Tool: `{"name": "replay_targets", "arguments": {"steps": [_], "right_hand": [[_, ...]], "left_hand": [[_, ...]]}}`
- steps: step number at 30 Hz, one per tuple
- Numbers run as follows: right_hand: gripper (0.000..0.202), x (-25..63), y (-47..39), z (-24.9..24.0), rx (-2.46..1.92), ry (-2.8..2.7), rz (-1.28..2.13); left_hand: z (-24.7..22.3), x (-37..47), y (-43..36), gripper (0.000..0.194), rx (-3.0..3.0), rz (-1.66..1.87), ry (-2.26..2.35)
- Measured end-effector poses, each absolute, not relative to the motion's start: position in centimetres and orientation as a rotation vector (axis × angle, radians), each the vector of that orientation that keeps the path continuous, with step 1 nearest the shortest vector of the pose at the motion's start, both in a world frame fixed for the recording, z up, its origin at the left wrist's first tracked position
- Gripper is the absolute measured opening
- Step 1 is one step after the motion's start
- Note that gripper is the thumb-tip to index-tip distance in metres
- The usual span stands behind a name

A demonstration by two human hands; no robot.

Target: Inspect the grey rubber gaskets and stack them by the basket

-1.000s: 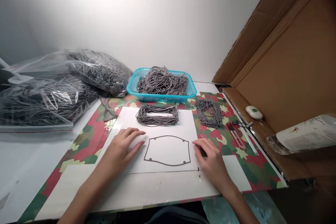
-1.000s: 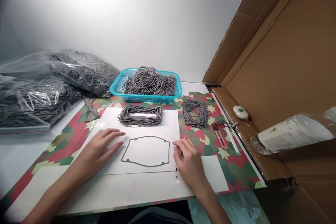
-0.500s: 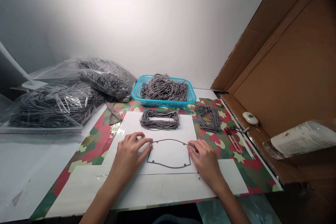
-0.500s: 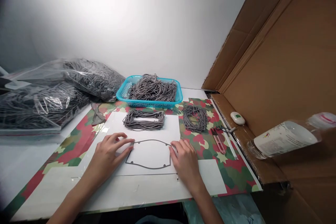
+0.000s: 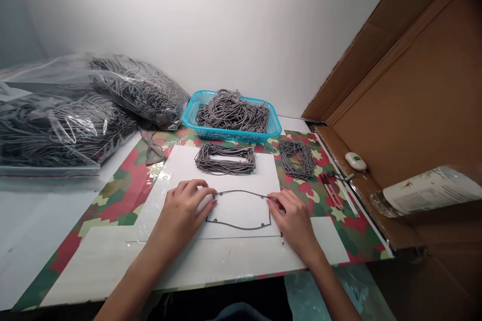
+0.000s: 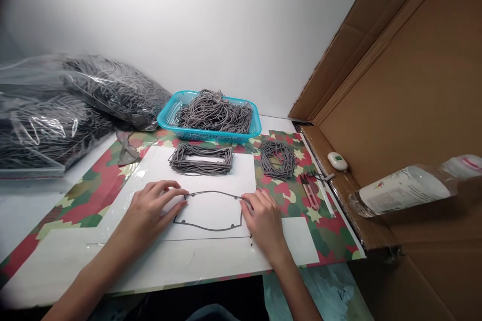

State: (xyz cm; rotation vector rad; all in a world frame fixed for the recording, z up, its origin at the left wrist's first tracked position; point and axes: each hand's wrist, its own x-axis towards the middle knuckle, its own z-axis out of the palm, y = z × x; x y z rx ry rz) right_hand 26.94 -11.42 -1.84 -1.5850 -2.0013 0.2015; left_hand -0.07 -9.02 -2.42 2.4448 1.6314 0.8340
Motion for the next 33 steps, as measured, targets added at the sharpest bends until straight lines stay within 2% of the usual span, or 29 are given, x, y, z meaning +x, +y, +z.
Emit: {"name": "replay_targets", "arguments": {"steps": [11,17,25,33], "right_hand": [[0.018,26.9,-11.6,-1.3,-1.493,-1.826,0.428],[0.024,25.2,-10.9,-0.8,-1.326,-1.51,0.66],[0.032,21.8,-4.1,2.2,-1.173,-1.197,1.061],[0.029,21.7,1.6,1.9,-1.278,-1.13,1.18]], "left_hand": [[-1.4,0.4,-9.1,0.015,2.117,0.98,1.433],[0.6,1.3,-8.4,0.025,1.914,1.14,1.333],[2.7,1.2,-1.4,0.027,1.752,1.285,1.41],[1.9,-0.3,2.5,0.019,1.916,1.212,1.576]]}}
